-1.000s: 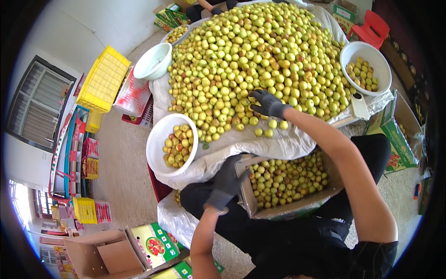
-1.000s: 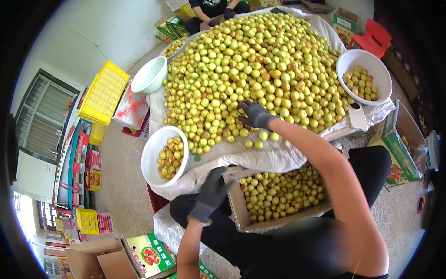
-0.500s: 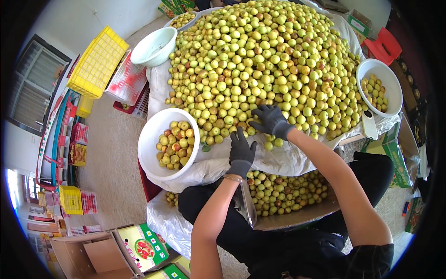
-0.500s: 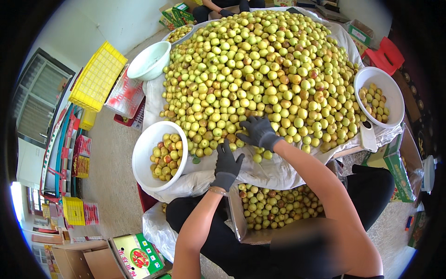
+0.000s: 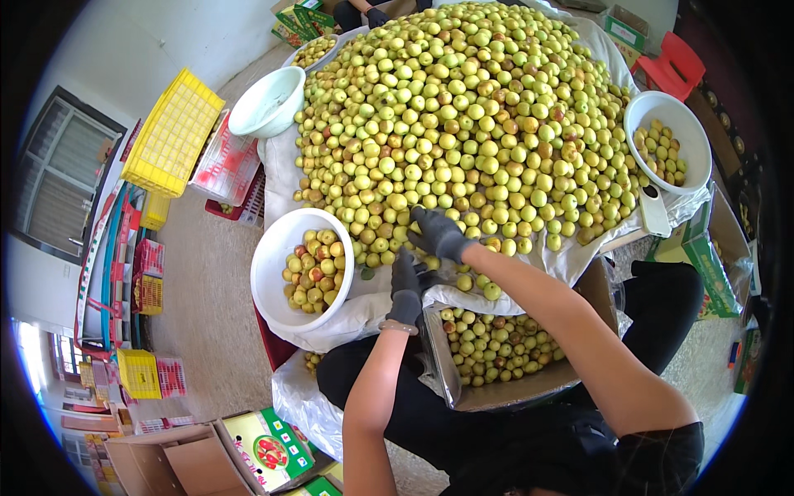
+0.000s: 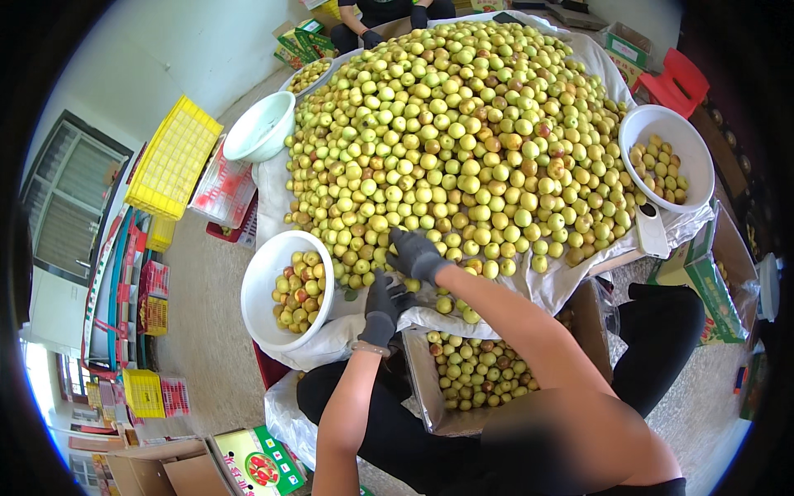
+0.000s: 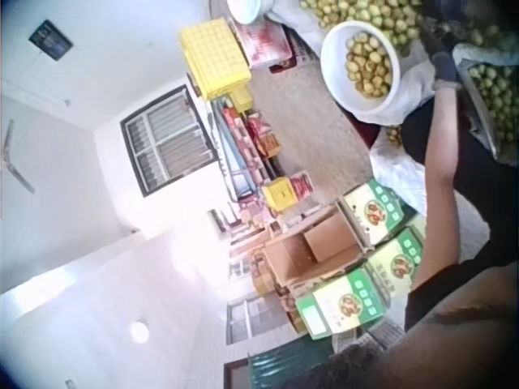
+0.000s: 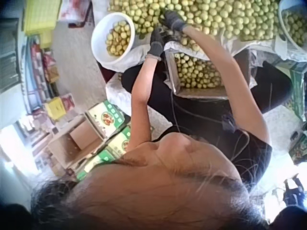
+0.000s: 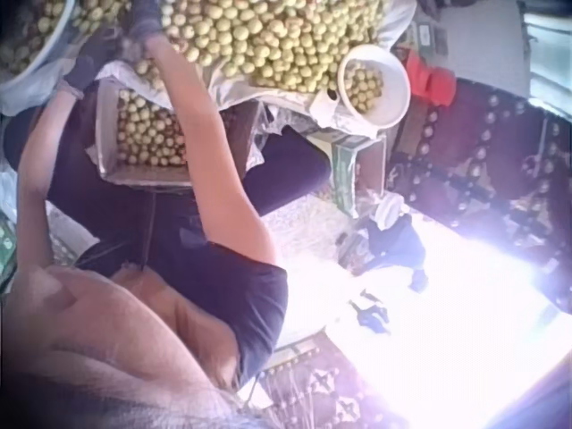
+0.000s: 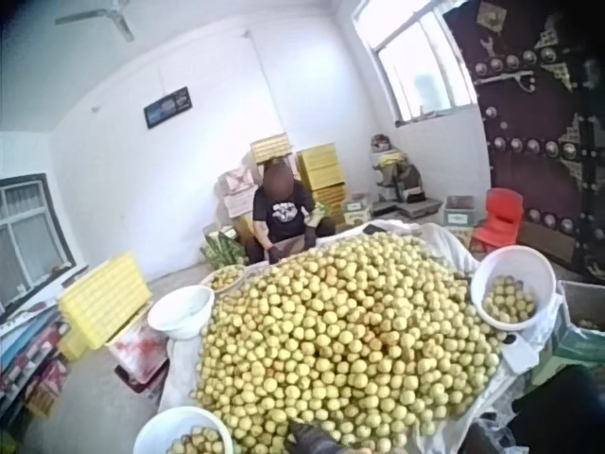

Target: The person sits on the floor and sorts small green-yellow fruits from a large pile on a table into a cardboard box and a white bowl. They handle the fruit by hand, wearing black gloves, and occasionally place items into a separate bowl.

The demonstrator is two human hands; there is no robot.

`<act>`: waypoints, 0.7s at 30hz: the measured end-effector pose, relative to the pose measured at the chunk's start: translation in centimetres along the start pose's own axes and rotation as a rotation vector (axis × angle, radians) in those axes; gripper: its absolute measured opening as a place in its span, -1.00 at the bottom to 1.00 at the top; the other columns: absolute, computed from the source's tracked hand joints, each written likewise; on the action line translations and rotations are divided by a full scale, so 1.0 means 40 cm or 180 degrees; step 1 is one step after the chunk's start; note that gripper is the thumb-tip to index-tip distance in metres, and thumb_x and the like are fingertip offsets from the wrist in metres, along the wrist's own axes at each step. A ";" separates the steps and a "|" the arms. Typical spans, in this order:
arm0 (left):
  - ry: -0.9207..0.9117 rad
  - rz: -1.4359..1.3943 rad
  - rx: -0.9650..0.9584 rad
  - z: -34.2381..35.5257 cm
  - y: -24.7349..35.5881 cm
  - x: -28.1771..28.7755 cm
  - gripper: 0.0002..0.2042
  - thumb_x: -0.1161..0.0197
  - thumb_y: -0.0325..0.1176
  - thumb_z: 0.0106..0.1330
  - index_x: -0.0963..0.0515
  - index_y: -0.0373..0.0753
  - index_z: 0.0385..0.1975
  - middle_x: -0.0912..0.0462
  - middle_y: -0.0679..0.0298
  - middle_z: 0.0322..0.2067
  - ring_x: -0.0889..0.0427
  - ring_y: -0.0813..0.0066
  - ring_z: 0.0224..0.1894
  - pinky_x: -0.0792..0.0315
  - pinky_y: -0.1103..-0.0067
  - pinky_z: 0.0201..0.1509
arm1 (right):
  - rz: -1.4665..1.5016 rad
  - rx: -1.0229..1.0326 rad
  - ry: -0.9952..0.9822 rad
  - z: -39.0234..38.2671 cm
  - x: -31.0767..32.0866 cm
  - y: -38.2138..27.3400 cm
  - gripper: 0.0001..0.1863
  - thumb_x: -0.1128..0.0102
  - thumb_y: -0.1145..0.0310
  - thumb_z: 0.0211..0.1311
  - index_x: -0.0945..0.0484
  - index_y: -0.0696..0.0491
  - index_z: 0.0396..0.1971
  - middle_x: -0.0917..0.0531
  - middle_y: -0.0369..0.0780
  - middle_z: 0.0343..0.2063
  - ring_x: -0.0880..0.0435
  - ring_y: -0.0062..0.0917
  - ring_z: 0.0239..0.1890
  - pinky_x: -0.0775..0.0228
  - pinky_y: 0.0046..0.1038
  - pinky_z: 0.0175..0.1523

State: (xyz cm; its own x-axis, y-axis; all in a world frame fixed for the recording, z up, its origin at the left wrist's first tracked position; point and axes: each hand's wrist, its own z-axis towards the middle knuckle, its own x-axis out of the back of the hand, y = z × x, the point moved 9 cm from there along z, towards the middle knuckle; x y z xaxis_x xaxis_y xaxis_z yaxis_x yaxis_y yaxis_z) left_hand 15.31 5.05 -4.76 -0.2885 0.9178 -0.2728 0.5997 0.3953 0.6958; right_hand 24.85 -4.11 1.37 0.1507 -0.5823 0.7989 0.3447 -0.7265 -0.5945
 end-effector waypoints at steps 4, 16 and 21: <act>-0.0292 -0.1557 0.0394 -0.083 0.010 -0.045 -0.48 -0.11 0.13 0.22 -0.37 -0.23 -0.08 -0.53 0.18 -0.37 -0.56 0.48 -0.50 -0.42 0.63 -0.61 | 0.1754 0.0955 -0.0376 -0.191 0.089 -0.149 -0.72 -0.07 0.21 0.21 -0.46 0.07 -0.18 -0.58 -0.06 -0.25 -0.56 -0.21 -0.15 -0.39 -0.29 -0.04; -0.1316 0.1401 -0.0502 -0.115 -0.011 -0.144 -0.74 -0.08 -0.26 0.27 -0.54 -0.30 -0.20 -0.59 0.27 -0.50 -0.46 0.64 -0.65 -0.26 0.73 -0.74 | -0.0420 -0.0195 0.0474 0.037 0.282 0.258 -0.69 -0.04 0.12 0.16 -0.56 0.00 -0.24 -0.62 -0.12 -0.31 -0.57 -0.17 -0.22 -0.41 -0.23 -0.09; 0.0039 0.0399 -0.0832 -0.042 0.157 0.063 -0.72 -0.19 -0.22 0.20 -0.50 -0.24 -0.18 -0.54 0.26 -0.44 -0.52 0.56 -0.45 -0.42 0.66 -0.51 | -0.0078 -0.0316 0.0556 -0.052 0.210 0.263 -0.65 0.07 0.06 0.25 -0.49 -0.08 -0.09 -0.60 -0.11 -0.21 -0.54 -0.21 -0.13 -0.36 -0.26 0.00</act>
State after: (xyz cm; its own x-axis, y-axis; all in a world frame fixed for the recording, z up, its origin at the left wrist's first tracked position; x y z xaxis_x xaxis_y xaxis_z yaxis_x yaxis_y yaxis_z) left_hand 17.08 9.78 0.05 -0.2341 0.9578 -0.1670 0.4189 0.2544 0.8716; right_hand 27.79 -17.39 1.64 -0.0227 -0.6121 0.7904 0.2520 -0.7686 -0.5880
